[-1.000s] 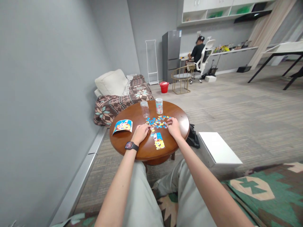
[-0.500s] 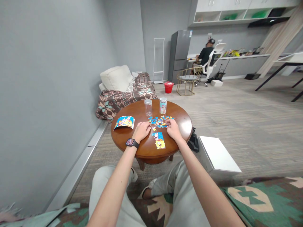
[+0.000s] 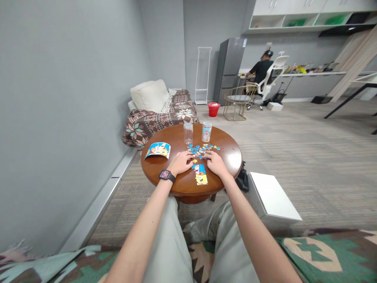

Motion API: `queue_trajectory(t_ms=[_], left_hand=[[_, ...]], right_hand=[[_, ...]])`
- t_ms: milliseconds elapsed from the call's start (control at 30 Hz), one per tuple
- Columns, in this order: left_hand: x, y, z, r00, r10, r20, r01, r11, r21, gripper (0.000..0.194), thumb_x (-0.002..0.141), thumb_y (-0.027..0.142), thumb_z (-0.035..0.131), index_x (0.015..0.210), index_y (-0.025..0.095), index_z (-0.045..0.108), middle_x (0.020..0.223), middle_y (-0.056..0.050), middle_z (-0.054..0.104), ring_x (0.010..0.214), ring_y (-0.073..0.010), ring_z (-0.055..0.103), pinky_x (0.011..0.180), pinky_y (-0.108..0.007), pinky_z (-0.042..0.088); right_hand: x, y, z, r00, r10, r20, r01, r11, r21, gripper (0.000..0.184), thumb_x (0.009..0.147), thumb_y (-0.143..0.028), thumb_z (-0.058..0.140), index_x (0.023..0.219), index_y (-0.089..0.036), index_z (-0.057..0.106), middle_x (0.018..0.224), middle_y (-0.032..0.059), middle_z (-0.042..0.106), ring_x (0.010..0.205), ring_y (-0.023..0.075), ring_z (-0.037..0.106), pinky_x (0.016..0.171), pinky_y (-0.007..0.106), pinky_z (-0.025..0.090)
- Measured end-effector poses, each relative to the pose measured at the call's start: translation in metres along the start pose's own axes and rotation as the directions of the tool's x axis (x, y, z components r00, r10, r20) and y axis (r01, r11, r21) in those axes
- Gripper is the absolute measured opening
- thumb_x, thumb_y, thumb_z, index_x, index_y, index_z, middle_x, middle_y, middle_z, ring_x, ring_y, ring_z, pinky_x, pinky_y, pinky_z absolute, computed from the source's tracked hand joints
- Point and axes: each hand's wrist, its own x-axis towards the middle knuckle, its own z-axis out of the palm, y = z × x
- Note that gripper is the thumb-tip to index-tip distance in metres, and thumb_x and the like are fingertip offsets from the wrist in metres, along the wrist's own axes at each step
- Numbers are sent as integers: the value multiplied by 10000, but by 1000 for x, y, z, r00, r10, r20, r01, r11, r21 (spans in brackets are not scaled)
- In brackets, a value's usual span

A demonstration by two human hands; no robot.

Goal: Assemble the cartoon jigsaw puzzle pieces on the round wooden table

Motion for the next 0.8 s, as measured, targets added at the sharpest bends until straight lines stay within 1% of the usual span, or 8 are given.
queue_trajectory(t_ms=[100, 200, 300, 433, 533, 600, 667, 800], left_hand=[[0, 0, -1, 1000, 10, -20, -10, 1000, -10, 278, 876, 199, 574, 1101, 184, 737, 1257, -82, 703, 1190, -250, 628, 1030, -416, 473], [-1, -1, -1, 998, 64, -5, -64, 998, -19, 262, 882, 186, 554, 1048, 210, 755, 1267, -66, 698, 1194, -242, 630, 1045, -418, 469], [-1, -2, 0, 996, 88, 21, -88, 996, -8, 281, 896, 209, 544, 1084, 226, 753, 1295, -66, 684, 1213, -245, 621, 1066, -430, 465], [-1, 0, 0, 998, 53, 37, -54, 999, 8, 346, 917, 263, 541, 1222, 207, 696, 1352, -84, 653, 1263, -249, 592, 1088, -427, 454], [-1, 2, -1, 999, 8, 40, -8, 1000, 3, 372, 917, 251, 531, 1260, 190, 662, 1372, -88, 644, 1298, -240, 570, 1111, -414, 428], [-1, 3, -3, 999, -13, 39, 14, 1000, -3, 345, 912, 245, 530, 1221, 187, 673, 1341, -90, 664, 1285, -244, 580, 1102, -414, 431], [-1, 4, -4, 999, -23, 34, 23, 1000, -13, 292, 902, 242, 539, 1145, 191, 691, 1287, -89, 692, 1242, -250, 605, 1075, -413, 446], [-1, 4, -5, 1000, -27, 15, 28, 999, -33, 192, 874, 214, 557, 1015, 196, 685, 1158, -71, 728, 1087, -240, 662, 992, -394, 479]], right_hand=[[0, -1, -1, 999, 38, 1, -38, 998, -52, 469, 800, -32, 437, 1085, -176, 780, 1358, 98, 642, 1303, 243, 556, 1173, 397, 380], [0, 0, -1, 998, 62, -10, -63, 995, -72, 500, 797, -34, 435, 1175, -136, 746, 1377, 120, 630, 1316, 240, 549, 1176, 373, 373], [0, -1, -1, 999, 50, -3, -50, 995, -90, 540, 796, -31, 433, 1262, -115, 694, 1412, 127, 608, 1352, 225, 520, 1191, 365, 346], [-1, -4, -1, 996, 69, 53, -61, 989, -135, 547, 849, -57, 415, 1336, -169, 637, 1506, 101, 526, 1439, 231, 420, 1218, 484, 268], [-3, -5, 0, 994, 74, 80, -62, 989, -137, 547, 878, -75, 413, 1374, -210, 598, 1514, 81, 521, 1463, 222, 381, 1224, 522, 219], [-3, -4, 0, 995, 70, 68, -61, 990, -130, 507, 889, -91, 421, 1341, -209, 619, 1477, 88, 558, 1430, 226, 424, 1221, 526, 215], [-2, -2, 1, 998, 57, 37, -52, 991, -123, 437, 898, -108, 429, 1253, -197, 668, 1414, 101, 605, 1367, 239, 490, 1210, 525, 237], [0, 5, 5, 1000, 14, -22, -16, 995, -101, 328, 879, -113, 465, 1081, -169, 717, 1304, 137, 650, 1255, 251, 571, 1133, 453, 370]])
